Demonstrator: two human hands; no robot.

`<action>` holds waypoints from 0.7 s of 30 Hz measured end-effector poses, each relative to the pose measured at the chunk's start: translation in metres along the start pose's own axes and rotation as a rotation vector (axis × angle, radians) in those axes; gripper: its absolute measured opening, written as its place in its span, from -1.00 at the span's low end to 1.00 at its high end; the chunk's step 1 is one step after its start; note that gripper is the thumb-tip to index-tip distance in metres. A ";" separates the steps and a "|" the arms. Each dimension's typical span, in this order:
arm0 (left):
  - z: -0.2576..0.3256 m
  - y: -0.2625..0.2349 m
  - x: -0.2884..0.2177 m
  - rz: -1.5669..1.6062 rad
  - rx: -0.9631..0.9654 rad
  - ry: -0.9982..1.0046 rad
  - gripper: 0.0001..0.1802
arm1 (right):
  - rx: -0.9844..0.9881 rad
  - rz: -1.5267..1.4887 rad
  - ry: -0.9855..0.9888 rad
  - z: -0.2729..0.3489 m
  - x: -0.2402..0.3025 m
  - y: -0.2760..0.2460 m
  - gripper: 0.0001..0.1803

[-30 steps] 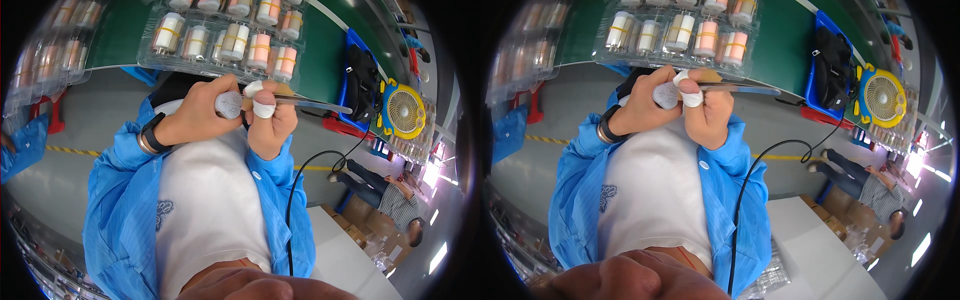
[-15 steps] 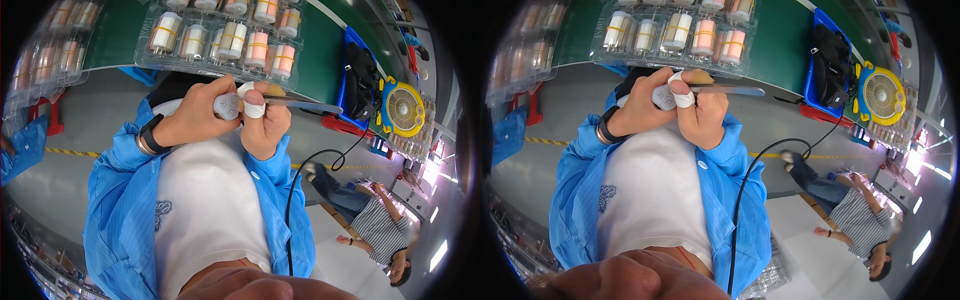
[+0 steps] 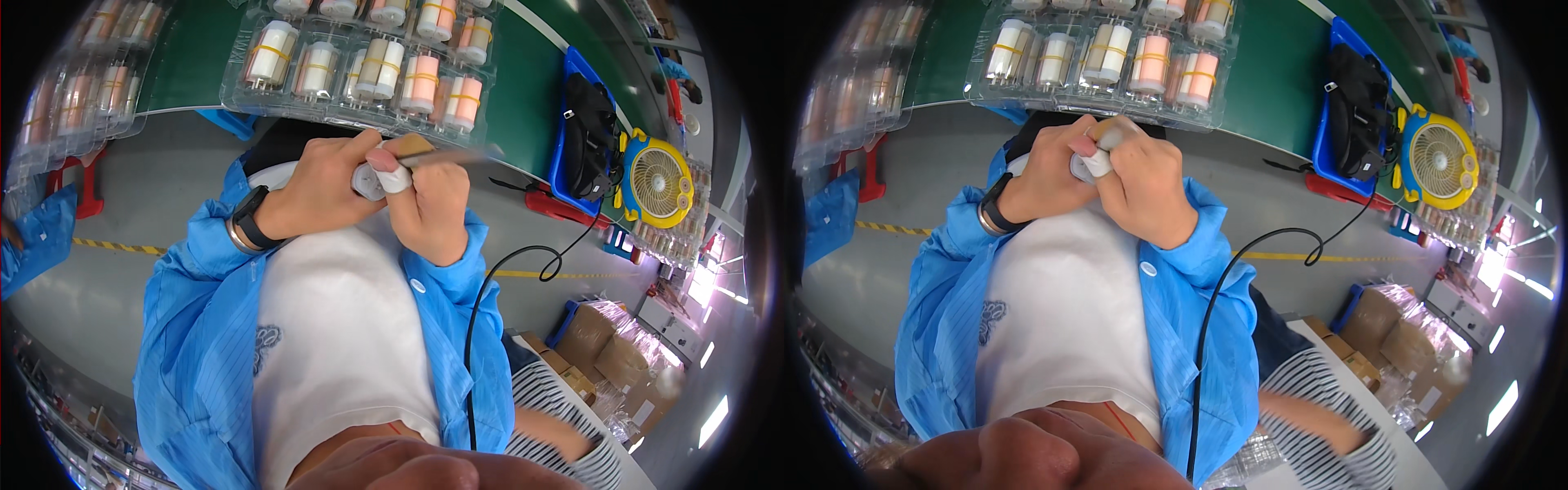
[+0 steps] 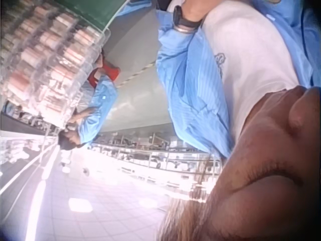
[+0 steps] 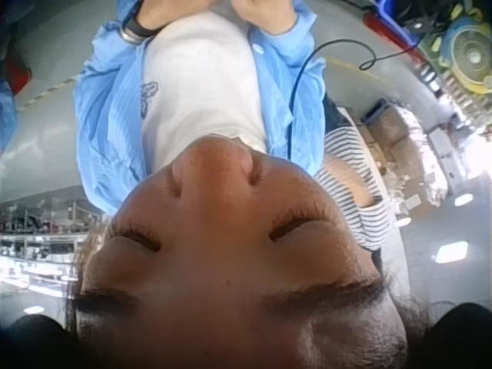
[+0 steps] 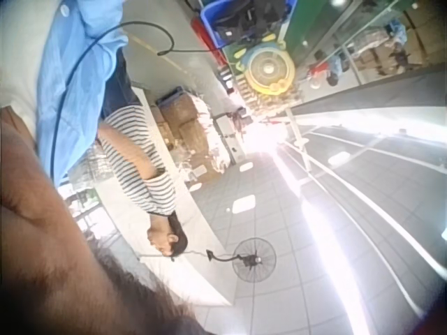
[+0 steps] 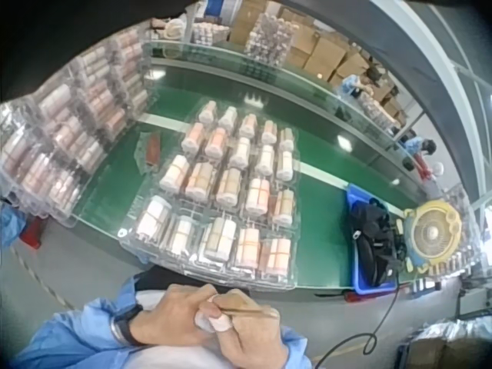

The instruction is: Assembling, inspecting, and packaging small cylindrical parts at a factory workstation.

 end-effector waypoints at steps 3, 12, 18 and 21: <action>-0.001 -0.006 -0.003 0.077 -0.007 0.000 -0.70 | -0.202 -0.253 0.059 0.000 -0.001 -0.002 -0.93; -0.009 -0.013 -0.004 0.327 -0.033 -0.106 -0.78 | 0.184 -2.029 -0.410 -0.035 0.080 0.012 -0.65; -0.006 -0.016 0.003 0.314 -0.080 -0.155 -0.78 | 0.294 -2.526 -0.232 -0.043 0.081 0.017 -0.72; -0.007 -0.018 0.002 0.282 -0.091 -0.139 -0.78 | 0.248 -2.577 -0.188 -0.045 0.082 0.014 -0.72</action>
Point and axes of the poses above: each hand's wrist, its own z-axis away from the middle knuckle, its own y-axis out of the palm, x = y × z, the point moved 4 cm from there along -z, towards the middle knuckle, and after that the axes turned 12 degrees about -y, right-handed, at the moved point
